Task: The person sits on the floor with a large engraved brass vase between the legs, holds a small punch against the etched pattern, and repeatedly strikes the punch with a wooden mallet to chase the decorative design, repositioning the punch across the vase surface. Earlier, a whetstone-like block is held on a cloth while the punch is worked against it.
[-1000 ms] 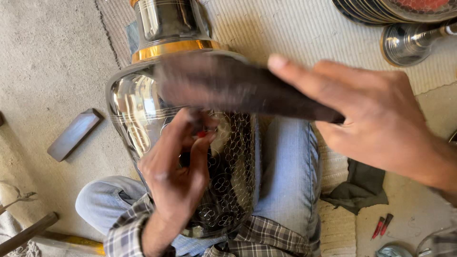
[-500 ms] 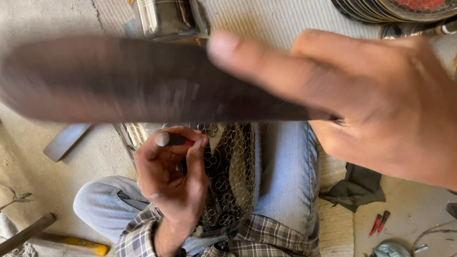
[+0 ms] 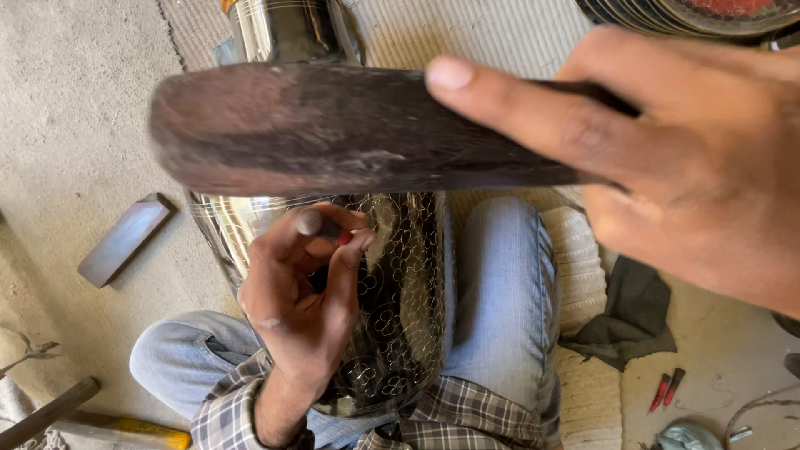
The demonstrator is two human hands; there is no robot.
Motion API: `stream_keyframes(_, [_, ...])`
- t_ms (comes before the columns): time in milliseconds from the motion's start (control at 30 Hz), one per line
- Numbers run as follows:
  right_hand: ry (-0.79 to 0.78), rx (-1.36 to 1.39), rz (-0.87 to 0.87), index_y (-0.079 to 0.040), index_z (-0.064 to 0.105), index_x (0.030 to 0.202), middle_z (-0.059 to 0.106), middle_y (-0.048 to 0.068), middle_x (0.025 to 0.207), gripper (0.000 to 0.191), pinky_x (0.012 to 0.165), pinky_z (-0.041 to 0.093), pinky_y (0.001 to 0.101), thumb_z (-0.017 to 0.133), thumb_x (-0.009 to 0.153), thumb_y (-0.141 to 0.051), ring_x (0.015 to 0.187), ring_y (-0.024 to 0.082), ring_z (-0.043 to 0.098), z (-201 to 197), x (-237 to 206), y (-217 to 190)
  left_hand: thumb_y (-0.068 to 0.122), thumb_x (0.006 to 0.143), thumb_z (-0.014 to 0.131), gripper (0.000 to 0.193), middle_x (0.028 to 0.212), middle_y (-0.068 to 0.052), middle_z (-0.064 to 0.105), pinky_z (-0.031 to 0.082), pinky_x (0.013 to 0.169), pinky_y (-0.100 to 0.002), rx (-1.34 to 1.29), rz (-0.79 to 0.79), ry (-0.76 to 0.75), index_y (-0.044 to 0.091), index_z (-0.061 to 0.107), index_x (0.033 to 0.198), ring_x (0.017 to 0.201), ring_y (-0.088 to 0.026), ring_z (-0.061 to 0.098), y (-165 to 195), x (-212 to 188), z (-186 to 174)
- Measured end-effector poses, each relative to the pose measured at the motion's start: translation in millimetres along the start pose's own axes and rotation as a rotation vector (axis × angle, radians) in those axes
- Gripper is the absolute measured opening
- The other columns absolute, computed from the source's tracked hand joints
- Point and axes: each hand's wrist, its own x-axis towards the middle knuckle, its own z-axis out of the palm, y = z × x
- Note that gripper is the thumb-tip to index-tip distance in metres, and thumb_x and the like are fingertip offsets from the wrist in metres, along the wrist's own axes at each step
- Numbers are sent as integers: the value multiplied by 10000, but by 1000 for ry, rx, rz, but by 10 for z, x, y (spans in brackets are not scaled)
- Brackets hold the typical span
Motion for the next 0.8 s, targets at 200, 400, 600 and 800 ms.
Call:
stream_keyframes(200, [105, 301, 189, -227, 431, 1567, 641, 24, 831, 845, 528, 541, 315, 751, 830, 31, 601, 157, 602, 62, -200, 100, -103, 1027, 712, 395, 1137, -195, 712, 681, 738, -236, 84, 38, 9, -2, 479, 1330, 929, -166, 769, 73, 49, 5])
stream_keyframes(400, [1, 389, 196, -242, 389, 1583, 659, 13, 852, 884, 554, 564, 312, 743, 811, 5, 643, 147, 634, 269, -252, 0, 67, 979, 782, 236, 928, -66, 773, 652, 636, -248, 405, 20, -168, 48, 628, 1157, 769, -113, 775, 71, 187, -96])
stream_keyframes(600, [72, 548, 316, -190, 311, 1605, 669, 92, 1028, 911, 506, 514, 280, 736, 829, 27, 596, 135, 595, 682, -572, 10, 167, 1006, 740, 395, 1159, -6, 783, 675, 692, -282, 392, 132, -367, 91, 614, 1373, 910, -144, 802, 60, 391, -103])
stream_keyframes(800, [271, 854, 493, -40, 354, 1549, 636, 96, 921, 815, 625, 565, 328, 722, 829, 71, 721, 182, 625, 1024, -880, -272, 151, 946, 732, 403, 1177, -56, 782, 652, 541, -273, 405, 181, -605, 121, 652, 1340, 821, -170, 789, 102, 610, -84])
